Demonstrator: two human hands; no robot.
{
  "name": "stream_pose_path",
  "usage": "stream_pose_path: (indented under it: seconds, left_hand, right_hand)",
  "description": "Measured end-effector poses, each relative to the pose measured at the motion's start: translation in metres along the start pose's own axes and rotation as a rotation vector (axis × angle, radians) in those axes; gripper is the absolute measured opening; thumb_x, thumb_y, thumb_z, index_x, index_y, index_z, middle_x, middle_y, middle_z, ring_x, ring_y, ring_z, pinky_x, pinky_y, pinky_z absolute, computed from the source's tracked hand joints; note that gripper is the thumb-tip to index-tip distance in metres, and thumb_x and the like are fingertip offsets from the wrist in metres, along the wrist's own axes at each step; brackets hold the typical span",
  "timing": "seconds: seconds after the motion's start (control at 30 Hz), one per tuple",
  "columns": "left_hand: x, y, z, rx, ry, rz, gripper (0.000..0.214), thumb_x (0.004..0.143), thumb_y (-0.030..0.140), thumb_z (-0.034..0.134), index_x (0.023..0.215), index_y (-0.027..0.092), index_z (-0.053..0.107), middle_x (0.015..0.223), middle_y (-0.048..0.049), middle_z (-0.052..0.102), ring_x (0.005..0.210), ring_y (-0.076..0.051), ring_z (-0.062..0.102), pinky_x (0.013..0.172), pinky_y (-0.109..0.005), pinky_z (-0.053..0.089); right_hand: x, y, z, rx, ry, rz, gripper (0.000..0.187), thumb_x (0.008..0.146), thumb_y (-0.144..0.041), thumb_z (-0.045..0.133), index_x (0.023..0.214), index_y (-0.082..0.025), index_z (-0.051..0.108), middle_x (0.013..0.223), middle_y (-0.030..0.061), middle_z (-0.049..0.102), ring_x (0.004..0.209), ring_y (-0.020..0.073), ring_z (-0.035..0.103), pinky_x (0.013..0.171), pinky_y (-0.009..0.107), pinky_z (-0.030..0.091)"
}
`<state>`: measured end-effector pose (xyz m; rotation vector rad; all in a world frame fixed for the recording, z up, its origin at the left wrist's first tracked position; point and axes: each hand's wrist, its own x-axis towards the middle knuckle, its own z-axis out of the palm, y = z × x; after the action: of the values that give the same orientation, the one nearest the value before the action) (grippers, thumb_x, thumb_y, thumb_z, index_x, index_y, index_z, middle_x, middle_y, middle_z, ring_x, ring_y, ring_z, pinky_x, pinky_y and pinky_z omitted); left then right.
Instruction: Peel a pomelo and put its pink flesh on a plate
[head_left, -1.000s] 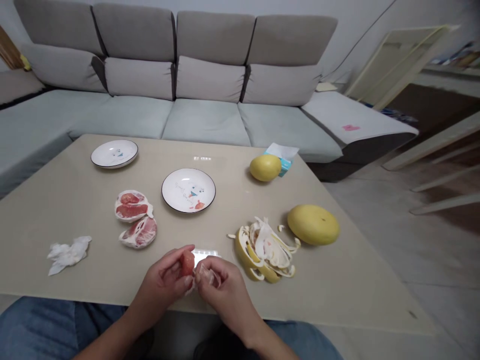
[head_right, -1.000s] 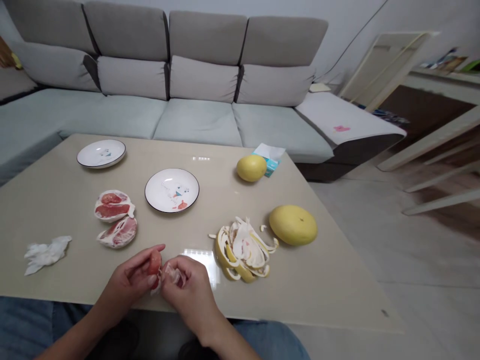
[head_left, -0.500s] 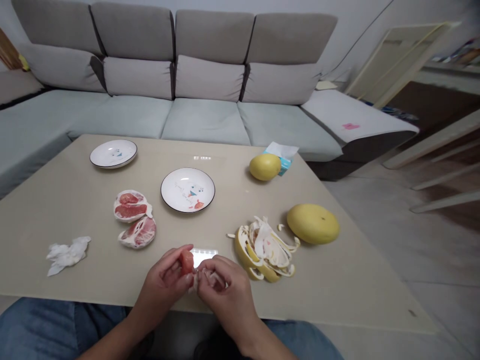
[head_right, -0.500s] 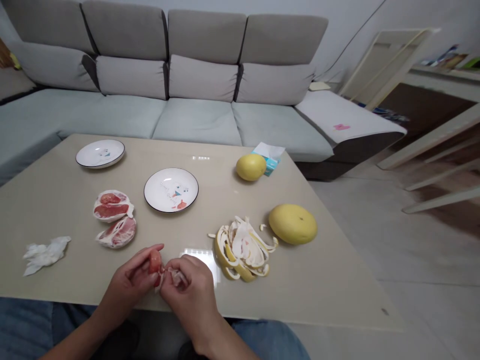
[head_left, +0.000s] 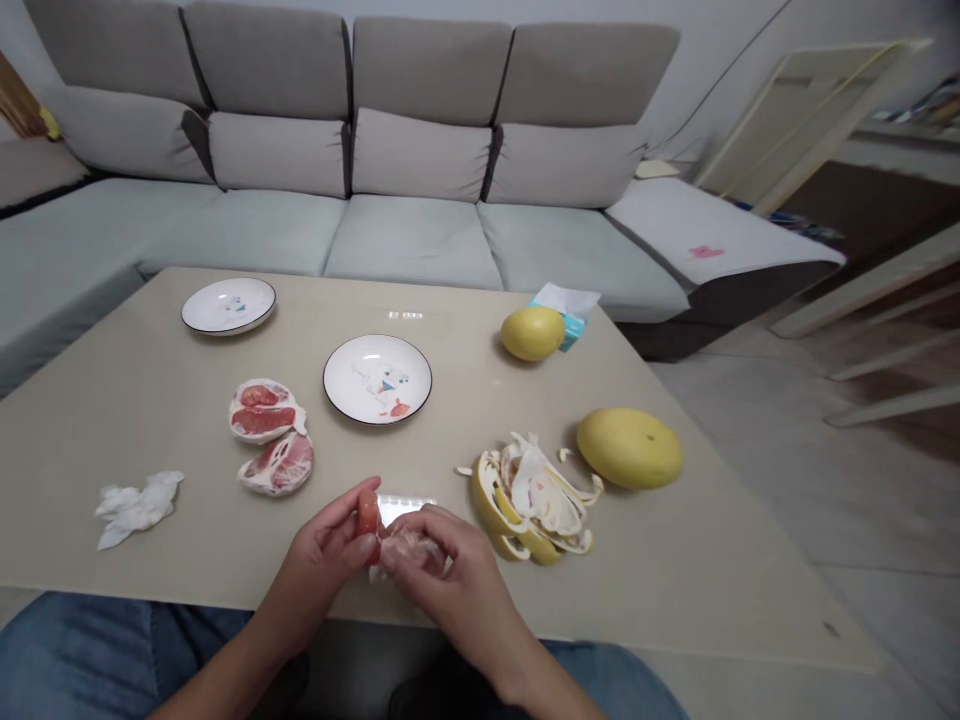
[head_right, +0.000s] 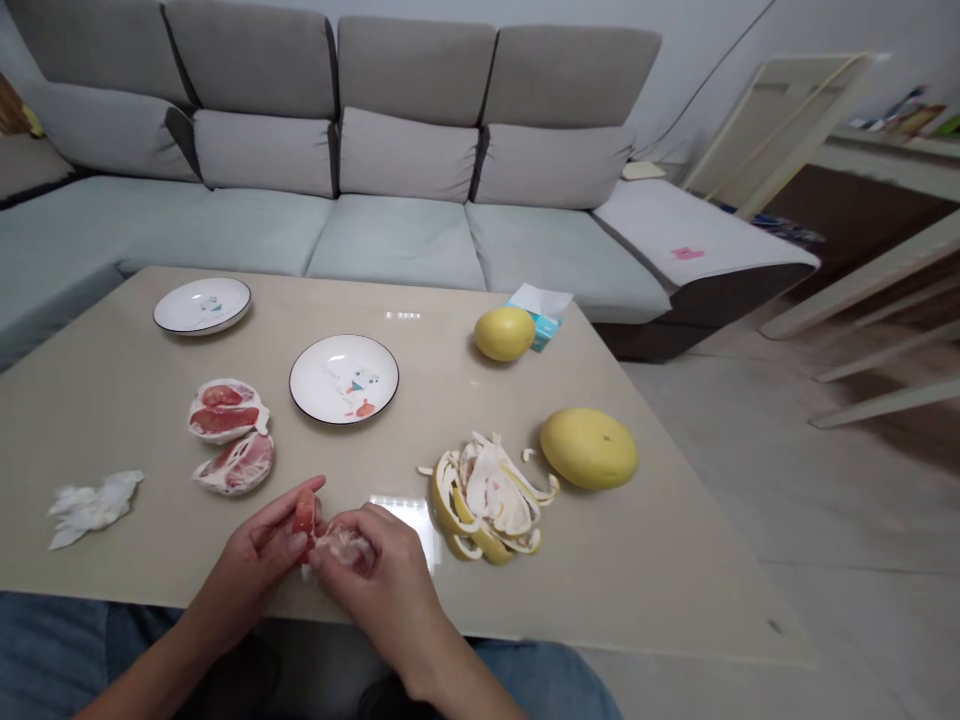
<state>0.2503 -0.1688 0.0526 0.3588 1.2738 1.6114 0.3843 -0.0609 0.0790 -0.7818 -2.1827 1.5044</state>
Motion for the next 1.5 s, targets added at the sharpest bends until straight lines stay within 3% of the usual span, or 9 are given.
stream_pose_path:
  seconds: [0.2, 0.4, 0.5, 0.67, 0.73, 0.97, 1.1, 1.3, 1.5]
  left_hand:
    - [0.002, -0.009, -0.004, 0.008, -0.118, 0.083, 0.073, 0.068, 0.024, 0.085, 0.135, 0.023, 0.058, 0.094, -0.0026, 0.064, 0.083, -0.014, 0.061, 0.081, -0.025, 0.053]
    - [-0.003, -0.010, 0.003, 0.135, -0.004, 0.206, 0.056, 0.070, 0.023, 0.083, 0.124, 0.024, 0.067, 0.109, -0.0054, 0.062, 0.097, -0.019, 0.063, 0.090, -0.029, 0.054]
    - [-0.003, -0.008, 0.004, 0.087, 0.005, 0.174, 0.056, 0.067, 0.025, 0.085, 0.120, 0.023, 0.069, 0.109, -0.0068, 0.066, 0.099, -0.022, 0.064, 0.088, -0.030, 0.055]
    - [0.002, -0.004, -0.001, 0.004, 0.021, 0.079, 0.061, 0.066, 0.027, 0.085, 0.123, 0.016, 0.066, 0.085, -0.0054, 0.070, 0.083, -0.019, 0.065, 0.080, -0.028, 0.055]
    - [0.003, -0.001, -0.003, -0.026, 0.027, 0.080, 0.064, 0.065, 0.026, 0.086, 0.125, 0.015, 0.065, 0.085, -0.0053, 0.069, 0.081, -0.017, 0.065, 0.078, -0.026, 0.054]
    - [0.001, 0.007, -0.002, -0.078, 0.074, 0.103, 0.060, 0.068, 0.026, 0.084, 0.124, 0.016, 0.064, 0.087, -0.0061, 0.069, 0.083, -0.018, 0.064, 0.079, -0.028, 0.052]
    - [0.000, 0.010, 0.001, -0.099, 0.031, 0.085, 0.057, 0.069, 0.027, 0.083, 0.123, 0.018, 0.065, 0.086, -0.0052, 0.069, 0.081, -0.017, 0.063, 0.075, -0.027, 0.050]
    - [0.003, 0.010, -0.004, -0.159, 0.029, -0.002, 0.058, 0.070, 0.025, 0.083, 0.125, 0.021, 0.065, 0.101, -0.0065, 0.068, 0.089, -0.018, 0.063, 0.083, -0.029, 0.051]
    - [0.002, 0.012, -0.003, -0.135, 0.044, -0.015, 0.058, 0.068, 0.028, 0.085, 0.123, 0.019, 0.067, 0.109, -0.0106, 0.069, 0.099, -0.023, 0.065, 0.092, -0.034, 0.050]
  right_hand:
    - [-0.002, 0.008, 0.002, -0.185, 0.023, -0.142, 0.012, 0.087, -0.017, 0.061, 0.079, -0.020, 0.068, 0.068, -0.0007, 0.058, 0.066, 0.0138, 0.053, 0.061, 0.024, 0.036]
    - [-0.007, 0.010, 0.006, -0.346, 0.084, -0.296, 0.014, 0.091, -0.018, 0.050, 0.078, -0.020, 0.057, 0.070, 0.0014, 0.056, 0.067, 0.0161, 0.051, 0.061, 0.026, 0.034]
    - [-0.009, 0.010, 0.007, -0.309, 0.062, -0.292, 0.015, 0.094, -0.020, 0.047, 0.081, -0.020, 0.055, 0.072, 0.0014, 0.056, 0.068, 0.0162, 0.051, 0.063, 0.026, 0.035]
    - [-0.010, 0.010, 0.004, -0.274, 0.032, -0.280, 0.017, 0.096, -0.022, 0.045, 0.082, -0.020, 0.054, 0.073, 0.0011, 0.054, 0.069, 0.0162, 0.051, 0.063, 0.027, 0.035]
    - [-0.008, 0.009, 0.001, -0.268, 0.058, -0.283, 0.016, 0.096, -0.022, 0.046, 0.082, -0.020, 0.055, 0.073, 0.0008, 0.053, 0.070, 0.0164, 0.050, 0.064, 0.027, 0.035]
    - [0.001, 0.004, -0.013, -0.119, 0.037, -0.118, 0.017, 0.095, -0.026, 0.051, 0.082, -0.021, 0.060, 0.073, -0.0009, 0.053, 0.068, 0.0145, 0.050, 0.063, 0.026, 0.038]
    - [0.006, 0.004, -0.016, 0.026, 0.008, 0.001, 0.013, 0.092, -0.031, 0.056, 0.093, -0.021, 0.065, 0.082, 0.0006, 0.060, 0.073, 0.0150, 0.054, 0.066, 0.025, 0.043]
    - [0.010, 0.008, -0.022, 0.303, -0.100, 0.108, 0.033, 0.087, -0.033, 0.061, 0.118, -0.023, 0.063, 0.103, 0.0052, 0.069, 0.085, 0.0179, 0.064, 0.075, 0.030, 0.053]
    - [0.009, 0.009, -0.022, 0.321, -0.119, 0.118, 0.040, 0.086, -0.033, 0.062, 0.125, -0.023, 0.060, 0.109, 0.0066, 0.071, 0.090, 0.0188, 0.068, 0.083, 0.033, 0.056]
